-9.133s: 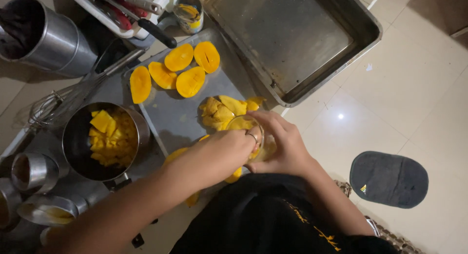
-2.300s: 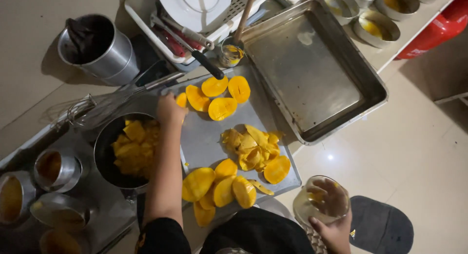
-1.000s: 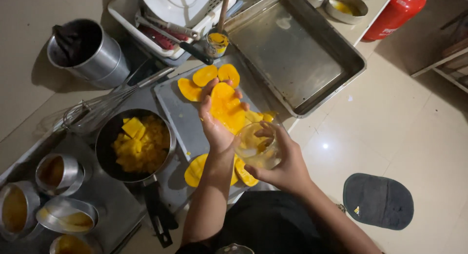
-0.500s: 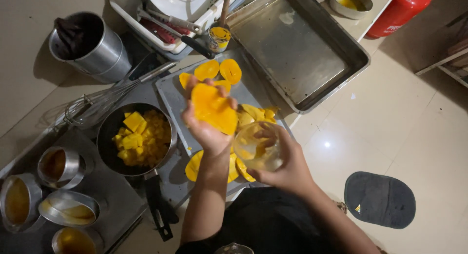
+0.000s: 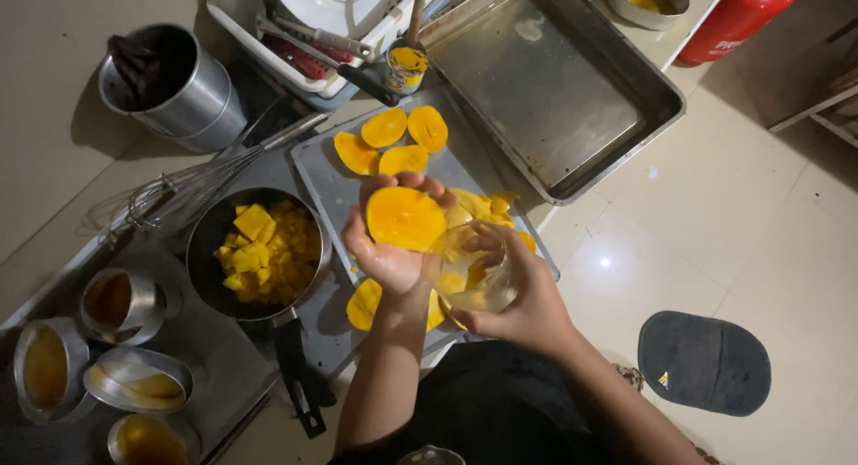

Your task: Peeling mango slices using the rim of a glass and placing the flesh into a pot.

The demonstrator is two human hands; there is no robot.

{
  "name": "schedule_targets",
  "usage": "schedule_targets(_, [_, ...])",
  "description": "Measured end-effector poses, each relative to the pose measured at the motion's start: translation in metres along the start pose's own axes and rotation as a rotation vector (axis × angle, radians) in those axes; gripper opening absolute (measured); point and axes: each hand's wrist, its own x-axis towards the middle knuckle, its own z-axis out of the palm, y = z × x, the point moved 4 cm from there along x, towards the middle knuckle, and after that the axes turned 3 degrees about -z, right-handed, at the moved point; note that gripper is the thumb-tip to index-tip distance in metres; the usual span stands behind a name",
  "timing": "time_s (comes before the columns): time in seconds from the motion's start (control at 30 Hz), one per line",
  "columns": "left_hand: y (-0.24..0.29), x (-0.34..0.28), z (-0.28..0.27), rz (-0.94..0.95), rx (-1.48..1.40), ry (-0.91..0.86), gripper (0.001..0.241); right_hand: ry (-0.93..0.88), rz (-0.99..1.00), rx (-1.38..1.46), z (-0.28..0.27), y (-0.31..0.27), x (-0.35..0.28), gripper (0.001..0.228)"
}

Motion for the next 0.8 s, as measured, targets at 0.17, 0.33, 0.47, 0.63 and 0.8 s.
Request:
schedule_targets(0.17, [0.006, 0.000, 0.000, 0.010, -0.047, -0.049, 0.047, -0.037, -0.063, -0.041, -0.003, -0.004, -0.002, 0.095])
schedule_targets(0.33, [0.014, 0.001, 0.003, 0.006, -0.004, 0.004, 0.056, -0.065, -0.093, -0.007, 0.003, -0.004, -0.001, 0.097])
schedule_targets(0.47, [0.015, -0.004, -0.001, -0.048, 0.044, 0.004, 0.053, -0.071, -0.064, 0.003, 0.008, -0.002, -0.002, 0.097])
schedule_targets(0.63, [0.027, -0.011, 0.013, -0.105, 0.007, -0.034, 0.049, -0.097, -0.085, -0.011, 0.013, 0.004, 0.001, 0.096])
schedule_targets(0.8, [0.034, -0.011, 0.022, -0.080, 0.111, -0.160, 0.048, -0.161, -0.033, 0.083, 0.015, 0.008, 0.006, 0.096])
